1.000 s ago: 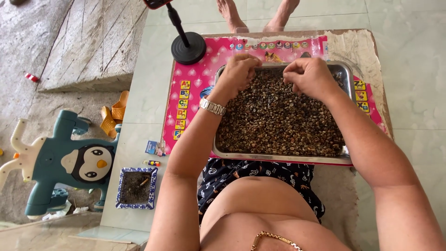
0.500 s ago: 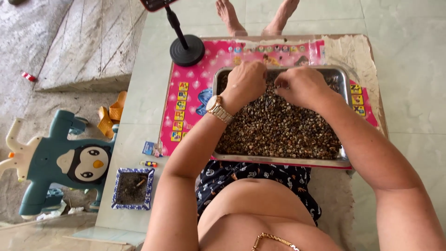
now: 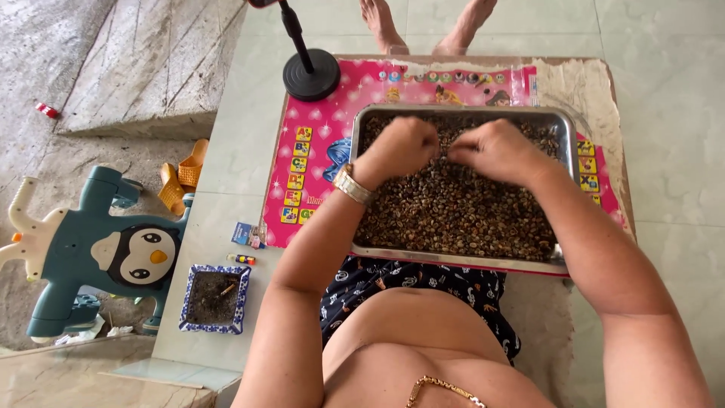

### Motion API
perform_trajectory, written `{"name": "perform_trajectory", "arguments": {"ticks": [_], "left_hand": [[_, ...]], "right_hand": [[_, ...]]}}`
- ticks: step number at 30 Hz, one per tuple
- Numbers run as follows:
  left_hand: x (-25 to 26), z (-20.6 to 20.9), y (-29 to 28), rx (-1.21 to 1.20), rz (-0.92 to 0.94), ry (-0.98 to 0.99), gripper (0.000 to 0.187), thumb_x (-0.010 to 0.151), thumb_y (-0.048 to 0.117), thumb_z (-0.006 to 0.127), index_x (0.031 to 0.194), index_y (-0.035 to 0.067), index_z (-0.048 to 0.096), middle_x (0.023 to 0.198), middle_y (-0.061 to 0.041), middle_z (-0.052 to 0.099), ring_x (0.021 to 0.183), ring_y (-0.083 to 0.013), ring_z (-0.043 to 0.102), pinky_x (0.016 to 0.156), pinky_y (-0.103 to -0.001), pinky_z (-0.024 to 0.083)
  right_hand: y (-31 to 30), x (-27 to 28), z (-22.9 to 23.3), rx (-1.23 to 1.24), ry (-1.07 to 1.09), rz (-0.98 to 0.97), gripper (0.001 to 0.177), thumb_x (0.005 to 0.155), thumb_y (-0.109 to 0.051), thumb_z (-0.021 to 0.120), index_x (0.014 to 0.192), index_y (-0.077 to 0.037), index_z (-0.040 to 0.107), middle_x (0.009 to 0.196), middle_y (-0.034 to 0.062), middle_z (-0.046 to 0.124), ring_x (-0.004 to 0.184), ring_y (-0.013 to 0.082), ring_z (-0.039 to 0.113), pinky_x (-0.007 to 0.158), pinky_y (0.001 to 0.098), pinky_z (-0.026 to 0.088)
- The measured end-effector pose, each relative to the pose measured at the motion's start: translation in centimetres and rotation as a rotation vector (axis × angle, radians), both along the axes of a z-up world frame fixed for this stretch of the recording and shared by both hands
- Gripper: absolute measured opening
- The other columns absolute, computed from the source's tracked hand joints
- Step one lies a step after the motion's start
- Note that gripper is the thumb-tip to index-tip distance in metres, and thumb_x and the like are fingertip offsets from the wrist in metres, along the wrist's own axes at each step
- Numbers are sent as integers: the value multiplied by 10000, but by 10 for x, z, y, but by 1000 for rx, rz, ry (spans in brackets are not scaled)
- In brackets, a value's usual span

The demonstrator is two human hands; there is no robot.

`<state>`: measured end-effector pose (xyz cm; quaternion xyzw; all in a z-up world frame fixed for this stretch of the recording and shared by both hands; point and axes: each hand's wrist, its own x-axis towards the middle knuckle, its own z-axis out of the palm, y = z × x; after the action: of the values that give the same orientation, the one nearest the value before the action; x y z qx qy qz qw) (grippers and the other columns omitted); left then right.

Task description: Manually sorting coffee beans in a metal tray by picking through them with hands.

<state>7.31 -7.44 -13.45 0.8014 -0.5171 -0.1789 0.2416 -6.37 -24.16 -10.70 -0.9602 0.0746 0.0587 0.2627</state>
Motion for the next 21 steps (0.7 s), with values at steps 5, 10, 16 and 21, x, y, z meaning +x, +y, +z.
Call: {"name": "perform_trajectory", "arguments": {"ticks": [5, 10, 16, 21], "left_hand": [[12, 1, 9, -203, 176, 233, 152, 820, 242, 675, 873, 153, 787, 720, -51, 768, 864, -317, 761, 821, -458, 579], [17, -7, -8, -60, 204, -13, 158, 837, 279, 687, 934, 263, 811, 861, -16, 789, 908, -315, 754, 833, -461, 603], [6, -15, -24, 23, 107, -98, 159, 824, 242, 686, 909, 259, 820, 865, -60, 790, 885, -359, 755, 812, -489, 613], [10, -29, -30, 76, 42, -119, 95, 831, 180, 712, 871, 170, 798, 825, -108, 768, 840, -392, 749, 759, -502, 624]], "right_hand": [[-25, 3, -22, 644, -191, -159, 313, 1086, -235, 573, 896, -12, 684, 720, 146, 673, 481, 137, 538, 384, 209, 404], [-39, 10, -34, 1057, -149, -309, 160, 1026, -161, 503, 984, -85, 637, 680, 47, 636, 463, 70, 563, 328, 179, 402], [-36, 5, -36, 484, -233, -189, 151, 1039, -135, 641, 968, -12, 690, 567, 26, 555, 375, 69, 403, 301, 172, 297], [-31, 8, -43, -46, -152, -144, 82, 848, -254, 811, 924, -226, 800, 485, 2, 582, 466, 237, 589, 490, 350, 476]]}}
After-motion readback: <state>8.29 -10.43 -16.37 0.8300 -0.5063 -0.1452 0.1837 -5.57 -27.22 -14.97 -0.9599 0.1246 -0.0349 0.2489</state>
